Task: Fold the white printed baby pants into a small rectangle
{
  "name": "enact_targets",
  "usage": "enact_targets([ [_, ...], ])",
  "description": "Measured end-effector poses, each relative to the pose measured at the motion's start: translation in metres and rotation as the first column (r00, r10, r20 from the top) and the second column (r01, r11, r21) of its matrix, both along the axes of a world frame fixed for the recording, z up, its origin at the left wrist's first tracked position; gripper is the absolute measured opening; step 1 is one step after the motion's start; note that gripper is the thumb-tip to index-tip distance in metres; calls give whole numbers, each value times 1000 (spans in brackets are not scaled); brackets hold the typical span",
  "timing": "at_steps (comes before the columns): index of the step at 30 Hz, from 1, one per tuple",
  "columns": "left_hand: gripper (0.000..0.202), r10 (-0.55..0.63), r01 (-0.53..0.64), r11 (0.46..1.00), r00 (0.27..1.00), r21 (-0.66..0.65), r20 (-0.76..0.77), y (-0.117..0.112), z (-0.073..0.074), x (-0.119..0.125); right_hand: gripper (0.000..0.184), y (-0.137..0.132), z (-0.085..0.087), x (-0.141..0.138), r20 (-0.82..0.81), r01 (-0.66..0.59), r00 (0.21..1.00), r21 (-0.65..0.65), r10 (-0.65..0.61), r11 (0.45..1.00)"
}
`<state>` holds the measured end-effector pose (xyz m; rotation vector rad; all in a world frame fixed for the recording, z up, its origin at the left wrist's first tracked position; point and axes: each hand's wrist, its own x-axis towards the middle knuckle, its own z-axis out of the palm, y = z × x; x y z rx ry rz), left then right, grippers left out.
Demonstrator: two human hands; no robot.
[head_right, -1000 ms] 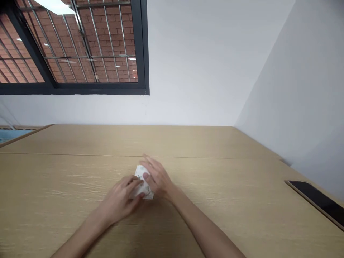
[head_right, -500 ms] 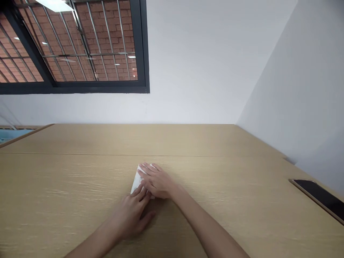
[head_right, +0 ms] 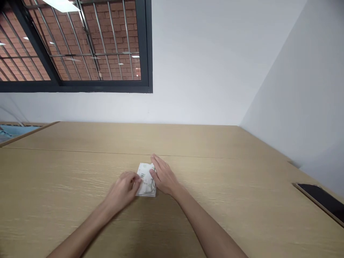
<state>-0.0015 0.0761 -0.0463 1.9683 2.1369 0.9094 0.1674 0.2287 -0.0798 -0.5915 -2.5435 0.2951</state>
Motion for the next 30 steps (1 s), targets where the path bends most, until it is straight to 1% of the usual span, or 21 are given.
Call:
enact_targets([
  [2, 28, 124, -124, 992, 991, -3, -51, 5, -5, -6, 55, -2, 0, -1, -34, 31, 999, 41, -30, 999],
  [4, 32, 179, -181, 983, 981, -24, -69, 8, -11, -8, 51, -4, 0, -2, -63, 63, 996, 77, -58, 995],
  [6, 34, 191, -196, 979, 977, -50, -97, 11, -18, -8, 45, -6, 1, -1, -88, 82, 993, 99, -74, 992],
  [8, 35, 172, -183, 980, 977, -77, -126, 13, -23, -6, 37, -7, 3, -1, -105, 77, 992, 108, -66, 991],
  [10, 33, 144, -159, 982, 980, -102, -140, 14, -24, -4, 30, -8, 5, 0, -118, 63, 992, 111, -49, 992],
  [14, 29, 89, -108, 984, 987, -143, -134, 18, -19, -4, 24, -10, 8, 1, -100, 57, 994, 120, -45, 991],
  [18, 25, 60, -83, 978, 990, -189, -125, 20, -8, -4, 25, -17, 7, -1, -37, 88, 996, 140, -84, 986],
  [20, 22, 40, -63, 978, 992, -200, -121, 16, 0, -4, 24, -26, 8, -2, -27, 104, 994, 131, -102, 986],
  [23, 20, -13, -7, 981, 995, -191, -101, -2, 15, -7, 22, -49, 15, -3, -35, 96, 995, 58, -94, 994],
  [26, 21, -74, 62, 980, 996, -191, -56, -37, 33, -12, 21, -82, 29, -3, -47, 45, 998, -103, -50, 994],
  [28, 24, -81, 83, 980, 997, -183, 15, -67, 42, -14, 22, -108, 40, -2, -71, -13, 997, -258, -5, 966],
  [30, 28, -59, 79, 982, 991, -169, 121, -100, 46, -16, 22, -137, 50, 0, -116, -88, 992, -422, 43, 902],
])
